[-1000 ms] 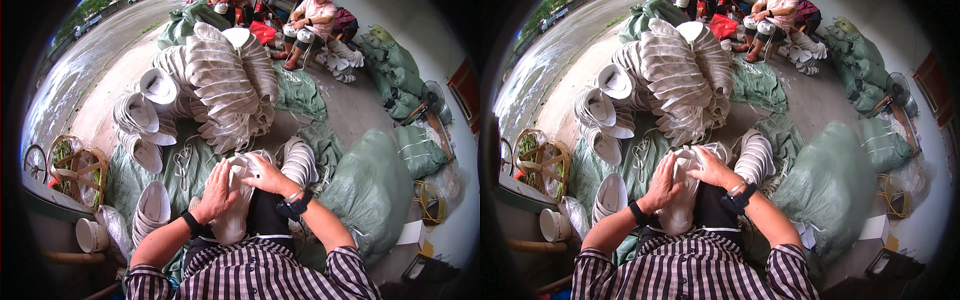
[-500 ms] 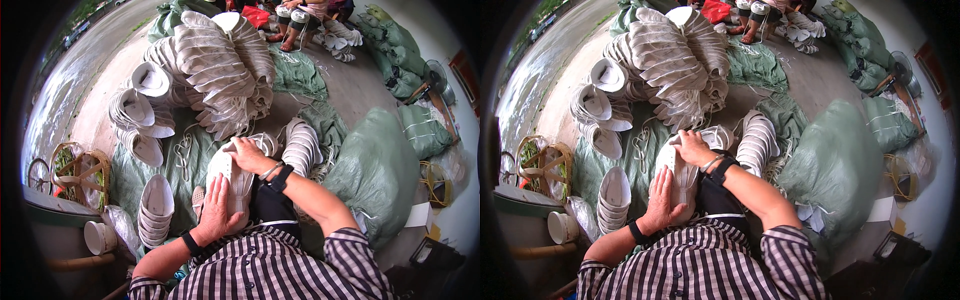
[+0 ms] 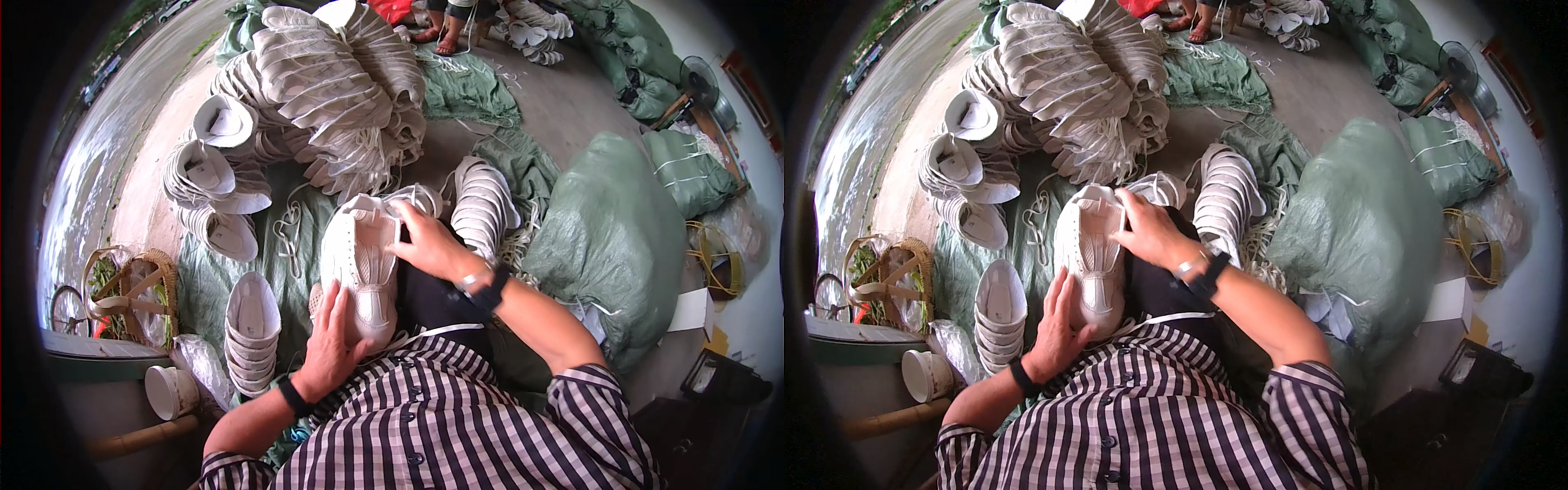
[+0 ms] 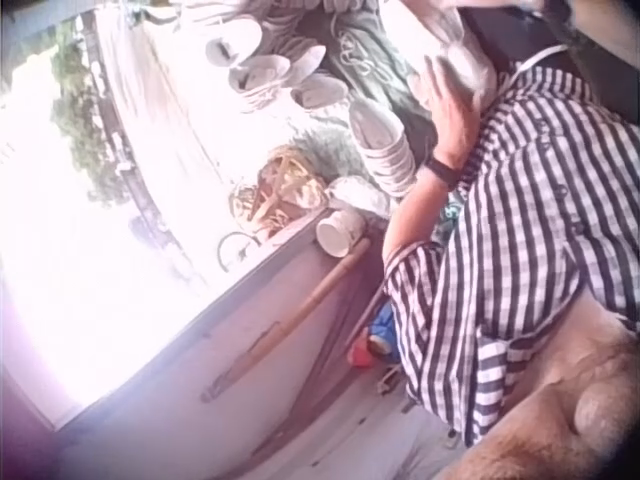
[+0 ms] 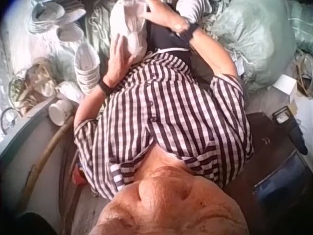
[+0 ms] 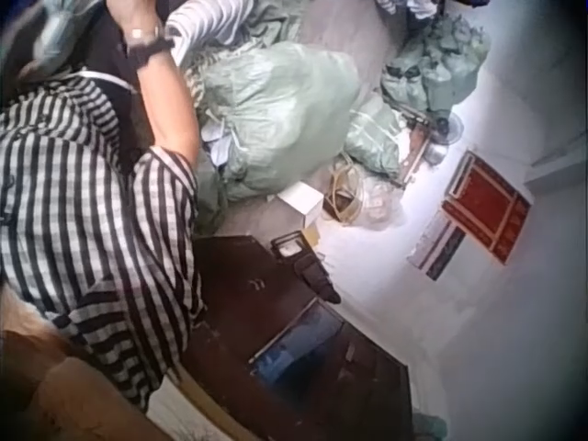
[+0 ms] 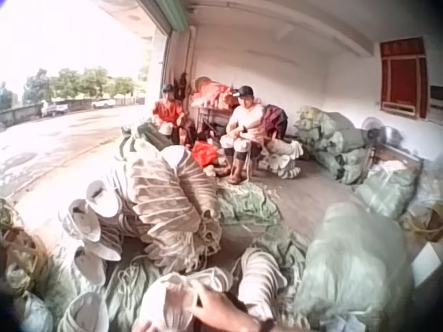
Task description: Lacing white canvas shoes in a shoe manufacturing facility.
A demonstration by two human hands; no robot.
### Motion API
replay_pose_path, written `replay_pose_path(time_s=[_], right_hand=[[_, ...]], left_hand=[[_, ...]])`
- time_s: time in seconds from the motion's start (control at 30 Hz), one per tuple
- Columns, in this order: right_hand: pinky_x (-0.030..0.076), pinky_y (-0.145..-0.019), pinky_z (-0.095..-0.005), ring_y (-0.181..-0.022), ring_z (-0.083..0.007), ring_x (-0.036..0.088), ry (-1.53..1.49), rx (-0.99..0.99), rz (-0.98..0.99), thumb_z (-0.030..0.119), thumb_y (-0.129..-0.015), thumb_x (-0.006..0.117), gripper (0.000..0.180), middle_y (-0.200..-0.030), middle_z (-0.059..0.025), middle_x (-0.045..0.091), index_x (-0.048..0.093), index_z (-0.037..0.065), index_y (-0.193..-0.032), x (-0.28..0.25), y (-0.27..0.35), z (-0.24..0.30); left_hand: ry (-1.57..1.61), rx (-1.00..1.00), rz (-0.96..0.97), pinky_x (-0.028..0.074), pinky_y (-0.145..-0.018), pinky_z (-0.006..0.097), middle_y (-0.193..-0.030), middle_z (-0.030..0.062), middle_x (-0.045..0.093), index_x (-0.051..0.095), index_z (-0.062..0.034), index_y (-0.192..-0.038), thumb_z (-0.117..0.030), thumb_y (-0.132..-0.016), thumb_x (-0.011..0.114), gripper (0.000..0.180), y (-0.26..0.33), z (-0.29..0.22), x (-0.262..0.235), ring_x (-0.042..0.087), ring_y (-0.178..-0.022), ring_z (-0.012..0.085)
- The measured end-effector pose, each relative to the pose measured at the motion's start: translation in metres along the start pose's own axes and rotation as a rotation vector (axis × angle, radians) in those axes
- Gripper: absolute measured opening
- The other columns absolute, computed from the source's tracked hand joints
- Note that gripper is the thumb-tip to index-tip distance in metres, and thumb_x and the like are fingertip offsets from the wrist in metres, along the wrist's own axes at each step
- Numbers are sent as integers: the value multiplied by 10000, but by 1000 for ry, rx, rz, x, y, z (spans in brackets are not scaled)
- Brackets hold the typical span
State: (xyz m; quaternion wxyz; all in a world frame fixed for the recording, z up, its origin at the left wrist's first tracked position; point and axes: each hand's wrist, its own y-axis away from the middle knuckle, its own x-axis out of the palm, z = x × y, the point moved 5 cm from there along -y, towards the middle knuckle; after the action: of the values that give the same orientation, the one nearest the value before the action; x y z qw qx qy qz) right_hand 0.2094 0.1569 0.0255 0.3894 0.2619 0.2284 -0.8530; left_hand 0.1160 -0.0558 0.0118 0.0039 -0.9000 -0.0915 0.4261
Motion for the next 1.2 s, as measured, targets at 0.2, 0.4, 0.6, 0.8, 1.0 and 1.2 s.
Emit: replay_pose_path(time_s=[0.2, 0.4, 0.6, 0.8, 1.0, 1.2], right_hand=[[298, -995, -548, -1263, -248, 382, 471, -489, 375, 292, -749, 675, 221, -1158, -89, 543, 619, 86, -809, -5, 126, 41], [455, -532, -304, -549, -123, 564, -622, 499, 403, 102, -871, 565, 106, -719, -32, 637, 642, 42, -915, -52, 131, 39], [279, -426, -204, -422, -31, 325, -1398, 178, -220, 151, -880, 575, 117, -561, 34, 447, 580, 53, -943, -149, 133, -2], [245, -412, -204, -411, -34, 314, -1335, -8, -423, 200, -926, 524, 127, -550, 61, 383, 563, 80, -909, -226, 158, -20], [272, -425, -202, -441, -55, 363, -1140, 441, -871, 232, -907, 551, 155, -577, 41, 441, 581, 80, -916, -274, 216, -169], [461, -843, -350, -980, -228, 584, 239, 523, -812, 104, -768, 652, 284, -1054, -125, 606, 591, -17, -1018, -199, 164, -179]], left_hand=[[35, -156, 34, 500, -639, 350, -1004, 121, 587, 573, -74, -1085, -71, -731, 700, 375, 56, 21, -8, 610, -749, 275], [508, -347, 183, 450, -571, 245, -701, 32, 615, 641, -13, -840, -74, -857, 619, 67, 51, 10, -33, 544, -614, 93], [763, -469, 279, 328, -525, 172, -737, -30, 571, 627, -2, -926, -35, -875, 571, 83, 27, -6, -97, 429, -603, 22], [1123, -14, -254, 308, -383, 244, -530, -31, 358, 355, -98, -626, -158, -767, 663, 345, 62, -11, -201, 381, -432, 67], [372, -505, 41, 434, -517, 229, -651, 63, 631, 666, 58, -852, -66, -803, 630, 138, 31, 28, -156, 559, -553, 95], [144, -377, 206, 432, -499, 245, -588, 37, 601, 676, 7, -794, -116, -827, 629, 135, -18, 8, -110, 542, -529, 79]])
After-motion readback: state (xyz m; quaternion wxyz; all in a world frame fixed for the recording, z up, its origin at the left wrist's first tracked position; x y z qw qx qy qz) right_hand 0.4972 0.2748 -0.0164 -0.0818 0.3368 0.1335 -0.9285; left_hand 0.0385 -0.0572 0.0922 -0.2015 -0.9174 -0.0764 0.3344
